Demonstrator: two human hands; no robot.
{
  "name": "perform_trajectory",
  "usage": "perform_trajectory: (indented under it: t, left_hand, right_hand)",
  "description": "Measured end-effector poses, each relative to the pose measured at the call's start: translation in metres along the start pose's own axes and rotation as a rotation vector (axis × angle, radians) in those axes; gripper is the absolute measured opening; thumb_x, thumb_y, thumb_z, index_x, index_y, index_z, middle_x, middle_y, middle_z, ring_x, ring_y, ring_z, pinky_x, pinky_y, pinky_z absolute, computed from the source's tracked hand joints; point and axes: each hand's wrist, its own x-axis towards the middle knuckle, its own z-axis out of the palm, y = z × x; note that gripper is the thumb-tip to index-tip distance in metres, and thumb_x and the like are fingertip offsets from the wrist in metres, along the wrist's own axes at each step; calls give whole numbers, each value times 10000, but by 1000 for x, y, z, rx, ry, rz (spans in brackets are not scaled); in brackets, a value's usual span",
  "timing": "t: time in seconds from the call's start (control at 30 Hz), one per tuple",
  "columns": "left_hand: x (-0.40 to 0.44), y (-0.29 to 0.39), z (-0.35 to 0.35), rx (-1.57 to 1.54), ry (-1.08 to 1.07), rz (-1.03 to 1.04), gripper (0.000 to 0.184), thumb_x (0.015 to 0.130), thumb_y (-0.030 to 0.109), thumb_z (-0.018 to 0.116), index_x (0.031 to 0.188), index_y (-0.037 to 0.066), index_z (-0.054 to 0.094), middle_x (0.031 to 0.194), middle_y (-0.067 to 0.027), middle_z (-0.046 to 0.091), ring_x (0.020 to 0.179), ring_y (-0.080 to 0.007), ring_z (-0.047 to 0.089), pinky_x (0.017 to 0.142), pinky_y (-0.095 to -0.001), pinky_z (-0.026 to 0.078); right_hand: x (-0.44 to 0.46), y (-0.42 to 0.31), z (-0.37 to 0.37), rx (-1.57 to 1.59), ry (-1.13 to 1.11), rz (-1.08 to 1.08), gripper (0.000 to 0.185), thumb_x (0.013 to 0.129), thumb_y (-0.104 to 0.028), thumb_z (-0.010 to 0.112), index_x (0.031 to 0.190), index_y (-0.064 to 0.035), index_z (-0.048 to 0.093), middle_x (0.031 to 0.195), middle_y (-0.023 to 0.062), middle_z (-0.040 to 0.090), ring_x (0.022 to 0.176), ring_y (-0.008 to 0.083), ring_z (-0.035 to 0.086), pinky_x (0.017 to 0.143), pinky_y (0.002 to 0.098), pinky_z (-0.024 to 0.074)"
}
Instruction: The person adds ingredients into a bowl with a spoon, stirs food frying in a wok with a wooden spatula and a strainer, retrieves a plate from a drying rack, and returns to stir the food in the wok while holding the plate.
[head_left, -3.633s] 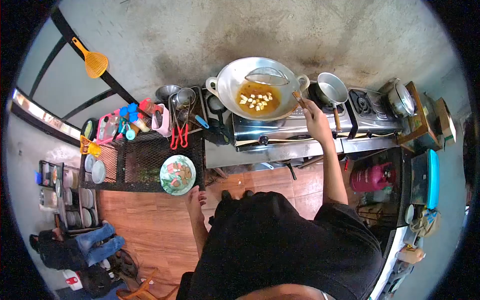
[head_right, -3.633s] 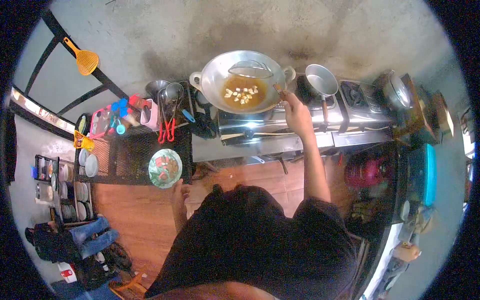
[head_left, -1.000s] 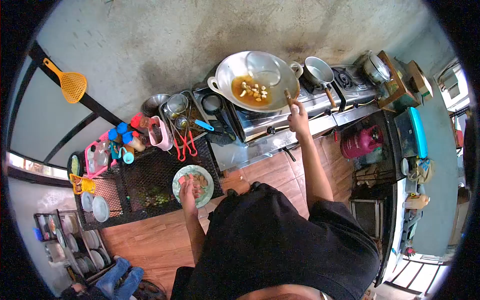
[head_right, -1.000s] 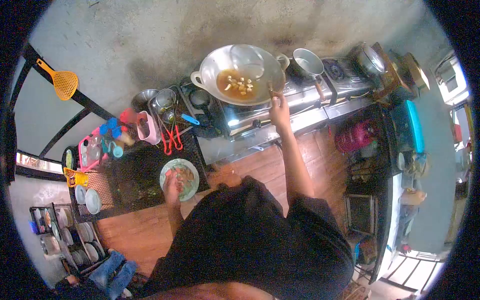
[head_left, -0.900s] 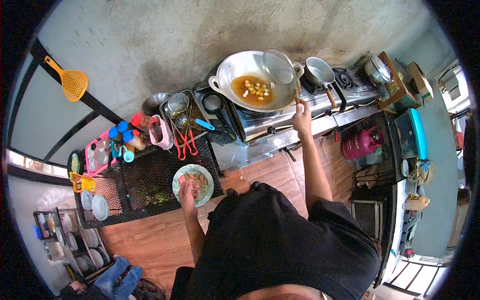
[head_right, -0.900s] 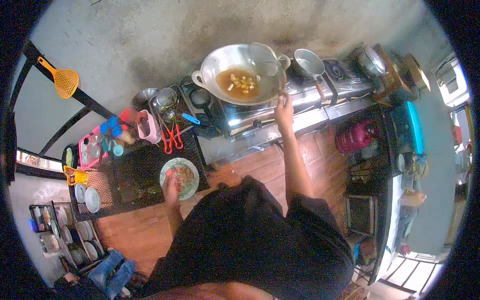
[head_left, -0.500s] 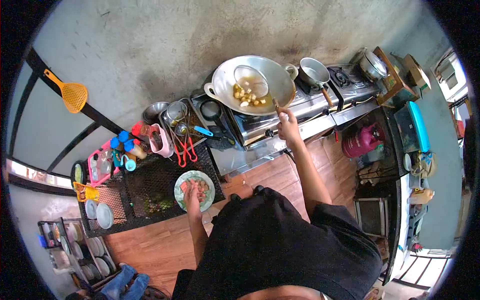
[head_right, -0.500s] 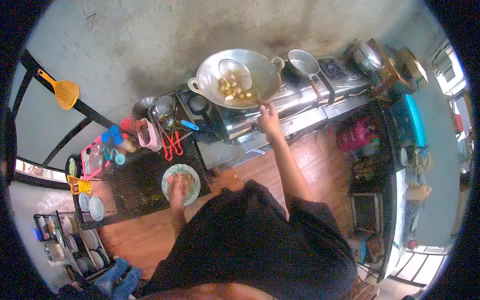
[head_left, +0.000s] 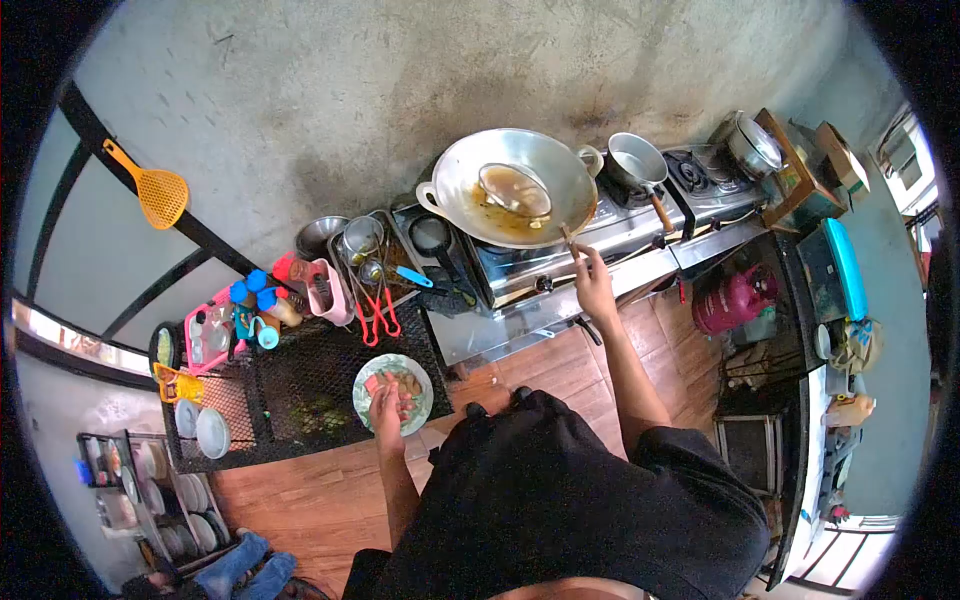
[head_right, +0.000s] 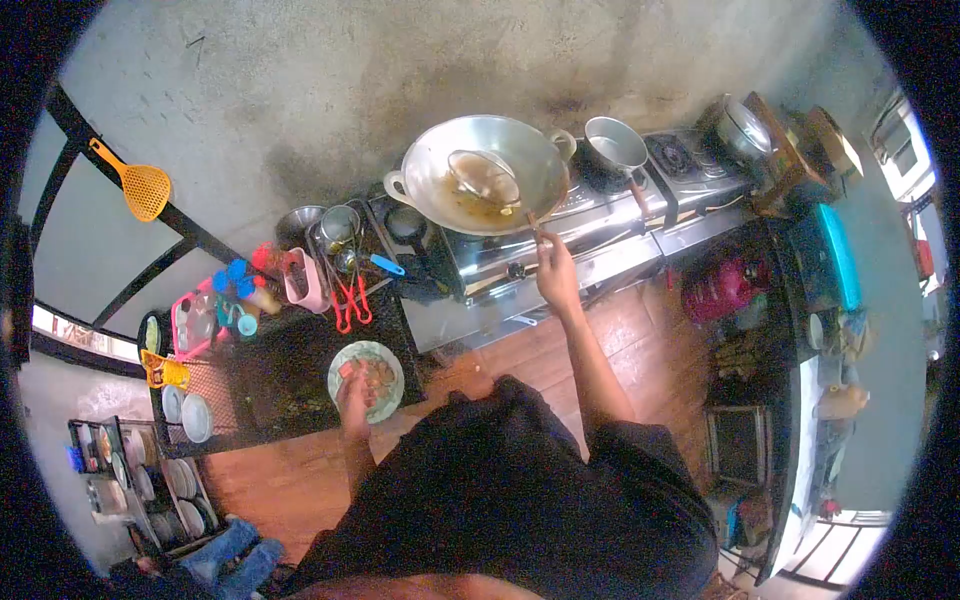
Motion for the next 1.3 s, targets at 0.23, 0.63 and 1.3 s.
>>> perform_trajectory:
  t: [0.23,0.63,1.3]
  left_hand:
    - [-3,-13,14,14,55,-4,294,890,332,609,1054,88,589,787,-18,648,620,-81,575,521,-215,411]
    - [-11,-20,90,-74,233,8,276,893,302,604,1081,101,590,766,-28,645,587,-80,554,496,-204,409]
    - [-88,-79,210,-319,444,27,226,914,257,558,1050,79,588,833,-57,649,666,-113,577,541,-228,419]
  right_hand:
    - [19,2,-32,-25,85,-37,301,954,-135,462,1242,-54,492,712,76,510,649,163,456,623,317,408]
    - [69,21,-73,-48,-150,-71,281,932,-134,489,1210,-90,482,929,237,627,740,408,607,664,442,462]
    - [143,11,-118,-139,-505,-325,315,909,-152,544,1212,-81,497,863,220,647,778,393,630,648,417,479]
